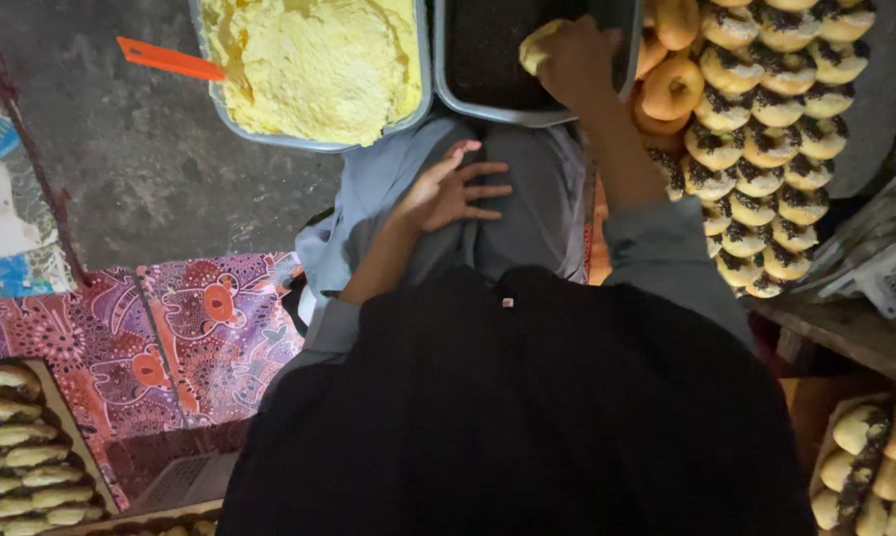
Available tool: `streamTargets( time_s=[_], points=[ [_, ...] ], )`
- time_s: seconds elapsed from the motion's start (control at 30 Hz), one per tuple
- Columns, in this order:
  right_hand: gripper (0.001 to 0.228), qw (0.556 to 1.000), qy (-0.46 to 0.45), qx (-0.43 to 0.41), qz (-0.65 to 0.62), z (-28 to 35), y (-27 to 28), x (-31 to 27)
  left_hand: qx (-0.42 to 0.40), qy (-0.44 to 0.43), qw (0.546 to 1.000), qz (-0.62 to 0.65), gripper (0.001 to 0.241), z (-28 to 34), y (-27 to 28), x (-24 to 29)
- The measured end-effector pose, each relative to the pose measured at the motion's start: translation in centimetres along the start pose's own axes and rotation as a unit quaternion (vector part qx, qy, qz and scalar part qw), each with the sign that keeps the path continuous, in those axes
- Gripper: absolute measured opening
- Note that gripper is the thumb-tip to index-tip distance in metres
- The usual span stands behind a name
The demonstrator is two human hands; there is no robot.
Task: The person sits on the floor and repeatedly fills doughnuts with a yellow cream using a piping bag, then places them into a tray of dark seeds. The person handles the doughnuts one at a time, filling them and arranging them in a pile.
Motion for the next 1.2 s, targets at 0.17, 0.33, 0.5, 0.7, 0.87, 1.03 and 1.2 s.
streamTargets(
  time_s=[0.17,0.33,0.5,0.7,0.87,1.03,1.2],
  points=[
    [0.021,0.831,-0.059,0.076,-0.548,3.7,1.7,5.5,0.010,-0.002,1.000,-0.027,0.039,0.2,-0.1,0.1],
    [0.037,0.574,-0.014,0.098,-0.813,15.3,0.9,11.6,0.063,0.009,0.992,-0.107,0.035,-1.0,1.3,-0.6],
    [0.053,0.576,-0.018,0.206,-0.791,28.8,3.3,16.2,0.078,-0.012,0.981,-0.176,0.034,-6.5,3.1,-2.4],
    [0.047,0.492,-0.046,0.370,-0.787,40.5,3.8,21.8,0.131,0.083,0.966,-0.206,0.037,-17.9,8.8,-9.9],
    [0.042,0.490,-0.058,0.395,-0.775,43.9,3.6,23.6,0.245,0.134,0.904,-0.325,0.039,-29.0,15.1,-13.5],
    [0.044,0.477,-0.091,0.407,-0.774,44.9,3.6,22.6,0.370,0.067,0.788,-0.488,0.049,-35.2,17.8,-12.3],
    [0.051,0.530,-0.068,0.371,-0.760,42.9,5.0,21.7,0.422,0.046,0.733,-0.531,0.060,-36.7,17.7,-12.5]
  ],
)
Point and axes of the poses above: each hand's wrist, its own z-axis away from the middle knuckle, its own y-axis out of the back of the hand, x = y × z, the point moved 7 cm from there along -z, towards the middle knuckle, and after that the axes turned 10 degrees about -x, right-handed, at the moved point
